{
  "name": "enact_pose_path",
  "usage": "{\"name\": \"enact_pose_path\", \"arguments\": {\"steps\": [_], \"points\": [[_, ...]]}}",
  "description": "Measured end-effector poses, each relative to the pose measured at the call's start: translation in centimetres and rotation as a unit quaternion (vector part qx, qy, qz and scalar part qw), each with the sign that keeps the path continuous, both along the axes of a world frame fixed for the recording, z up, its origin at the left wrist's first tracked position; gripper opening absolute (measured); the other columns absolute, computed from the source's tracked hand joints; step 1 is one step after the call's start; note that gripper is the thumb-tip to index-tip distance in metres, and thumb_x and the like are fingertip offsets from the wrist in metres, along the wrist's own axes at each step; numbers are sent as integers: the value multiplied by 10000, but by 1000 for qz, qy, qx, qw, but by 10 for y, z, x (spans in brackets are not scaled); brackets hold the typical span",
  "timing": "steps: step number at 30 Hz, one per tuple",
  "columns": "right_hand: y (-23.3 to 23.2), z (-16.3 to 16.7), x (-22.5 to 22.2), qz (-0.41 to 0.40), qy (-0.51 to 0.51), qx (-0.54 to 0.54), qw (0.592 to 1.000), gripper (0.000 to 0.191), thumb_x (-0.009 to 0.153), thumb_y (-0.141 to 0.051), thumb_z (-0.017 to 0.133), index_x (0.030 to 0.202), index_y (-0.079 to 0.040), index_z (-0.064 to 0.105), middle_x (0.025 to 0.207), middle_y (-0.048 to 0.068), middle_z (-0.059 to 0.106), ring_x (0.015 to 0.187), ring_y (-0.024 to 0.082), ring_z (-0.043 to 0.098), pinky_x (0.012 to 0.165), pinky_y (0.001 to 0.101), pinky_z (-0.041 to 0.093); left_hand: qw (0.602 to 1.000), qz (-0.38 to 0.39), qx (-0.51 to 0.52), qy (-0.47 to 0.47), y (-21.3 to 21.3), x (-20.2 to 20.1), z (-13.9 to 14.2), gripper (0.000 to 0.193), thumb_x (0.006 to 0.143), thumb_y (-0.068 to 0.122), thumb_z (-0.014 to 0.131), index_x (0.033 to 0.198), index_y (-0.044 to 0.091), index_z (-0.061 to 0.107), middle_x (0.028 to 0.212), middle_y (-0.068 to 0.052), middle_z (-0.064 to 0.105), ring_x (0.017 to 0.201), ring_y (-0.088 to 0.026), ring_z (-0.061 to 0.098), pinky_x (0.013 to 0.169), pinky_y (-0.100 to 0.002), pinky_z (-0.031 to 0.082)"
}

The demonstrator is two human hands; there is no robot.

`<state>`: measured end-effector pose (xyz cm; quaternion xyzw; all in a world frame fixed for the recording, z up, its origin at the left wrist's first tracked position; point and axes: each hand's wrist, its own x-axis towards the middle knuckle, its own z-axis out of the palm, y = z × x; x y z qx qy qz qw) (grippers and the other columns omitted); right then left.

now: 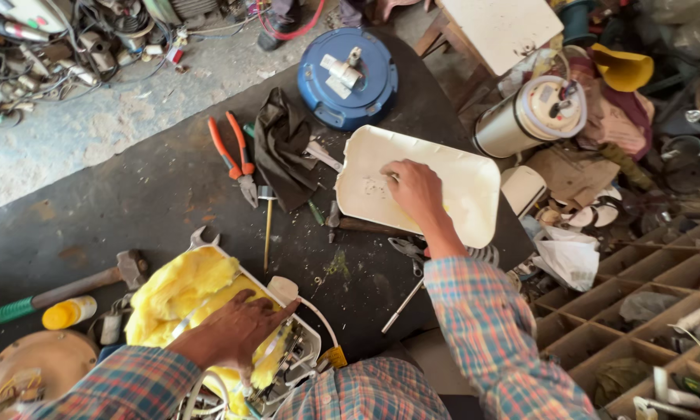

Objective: The person places yellow fibrous insulation material around a cylindrical electrical component on a workbench. They press and adjust the insulation by hand, then use a screwdriver to secure or adjust a small part of the assembly. The person continues to pack and smooth the insulation around the component.

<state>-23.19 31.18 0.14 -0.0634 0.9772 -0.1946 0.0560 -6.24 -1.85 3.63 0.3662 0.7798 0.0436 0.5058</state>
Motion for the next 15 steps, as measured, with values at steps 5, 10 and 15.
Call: {"name": "enact_pose_path", "arguments": {"steps": [5,10,15], "points": [[-32,-10,-24,93,28,55,994,243,877,-46,666,1049,-173,782,1005,81,745,974,316,705,826,460,558,999,-2,23,25,-5,2,3,1524,523,488,993,1655,90,54,1240,-137,669,1309,-322,516,1196,-492,249],[-47,-11,-33,175,39,107,978,200,856,-48,662,968,-157,785,973,81,722,959,313,700,759,466,564,999,8,28,32,-6,1,7,1539,450,489,1017,1627,97,106,1257,-133,652,1303,-303,515,1155,-461,284],[-42,-8,-33,209,35,113,971,221,888,-60,644,1012,-166,794,954,55,715,926,286,694,758,435,568,999,-10,10,33,-6,2,9,1509,484,470,989,1654,79,118,1238,-117,678,1271,-278,554,1131,-425,337]]}}
